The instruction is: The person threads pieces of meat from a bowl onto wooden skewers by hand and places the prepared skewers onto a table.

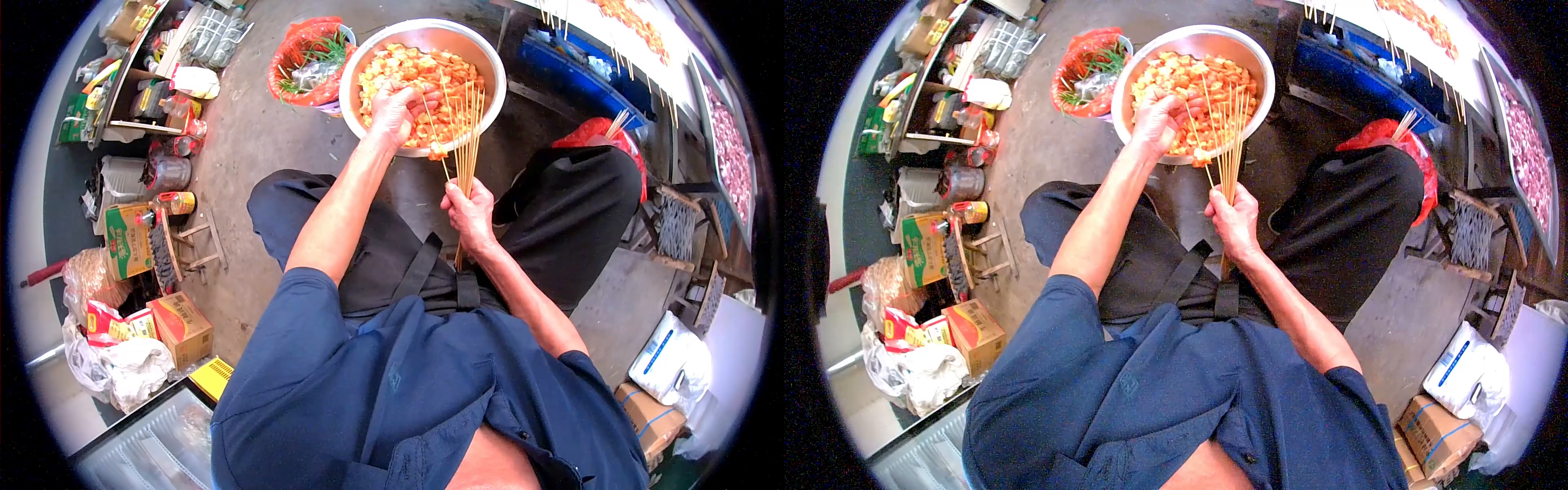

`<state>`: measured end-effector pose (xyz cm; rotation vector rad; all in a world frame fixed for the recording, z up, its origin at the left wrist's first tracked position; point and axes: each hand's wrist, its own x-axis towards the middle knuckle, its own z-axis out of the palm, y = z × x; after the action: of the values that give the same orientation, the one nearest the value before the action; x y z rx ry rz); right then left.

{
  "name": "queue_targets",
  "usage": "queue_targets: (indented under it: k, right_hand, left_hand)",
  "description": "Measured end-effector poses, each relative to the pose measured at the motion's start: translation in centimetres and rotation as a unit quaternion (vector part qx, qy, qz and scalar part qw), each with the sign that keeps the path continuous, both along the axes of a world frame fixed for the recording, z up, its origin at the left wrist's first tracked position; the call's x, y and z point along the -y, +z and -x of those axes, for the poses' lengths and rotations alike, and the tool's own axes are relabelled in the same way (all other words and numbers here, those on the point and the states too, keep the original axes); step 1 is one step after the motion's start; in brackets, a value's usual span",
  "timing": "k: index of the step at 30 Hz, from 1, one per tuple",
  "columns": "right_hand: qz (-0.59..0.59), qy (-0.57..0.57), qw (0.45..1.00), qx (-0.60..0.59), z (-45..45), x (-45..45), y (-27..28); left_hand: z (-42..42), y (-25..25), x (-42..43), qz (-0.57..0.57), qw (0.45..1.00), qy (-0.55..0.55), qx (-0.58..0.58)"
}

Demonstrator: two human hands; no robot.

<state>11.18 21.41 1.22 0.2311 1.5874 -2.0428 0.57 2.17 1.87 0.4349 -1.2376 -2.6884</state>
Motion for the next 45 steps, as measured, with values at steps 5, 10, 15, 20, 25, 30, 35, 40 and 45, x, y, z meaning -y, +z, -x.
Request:
queue_targets:
  k: [5, 10, 15, 20, 25, 30, 35, 40, 45]
  right_hand:
    - [-0.008, -0.005, 1.0, -0.012, 0.0, -0.1, -0.2]
    - [-0.02, -0.009, 0.999, -0.04, 0.5, -0.1, -0.3]
    - [-0.018, -0.006, 0.999, -0.041, -0.3, -0.1, -0.6]
    - [-0.045, -0.025, 0.998, -0.041, -0.9, 0.0, -0.8]
    - [-0.036, -0.043, 0.997, -0.047, -1.0, 0.2, -0.3]
    - [-0.018, -0.064, 0.997, -0.043, -0.4, 0.4, -0.3]
    - [0.004, -0.062, 0.998, -0.002, 0.4, 0.6, 0.6]
    - [0.065, -0.086, 0.993, 0.039, 1.4, 1.0, 1.2]
    - [0.077, -0.092, 0.991, 0.061, 1.6, 1.1, 1.7]
  left_hand:
    - [0.1, -0.2, 0.2, 0.0, 0.999, -0.006, 0.039]
    - [0.3, 0.0, 0.4, -0.005, 0.999, 0.003, 0.034]
    - [0.3, -0.4, 0.4, 0.038, 0.998, -0.009, 0.048]
    - [0.0, -0.9, -0.3, 0.053, 0.996, -0.02, 0.062]
    - [-0.8, -0.5, -1.2, 0.084, 0.991, -0.035, 0.094]
    - [-1.3, -0.4, -2.6, 0.073, 0.991, -0.054, 0.094]
    - [-1.7, 0.4, -3.4, 0.058, 0.992, -0.072, 0.088]
    - [-1.7, -0.2, -3.5, 0.065, 0.991, -0.095, 0.063]
    - [-1.8, -0.1, -3.7, 0.072, 0.99, -0.101, 0.06]
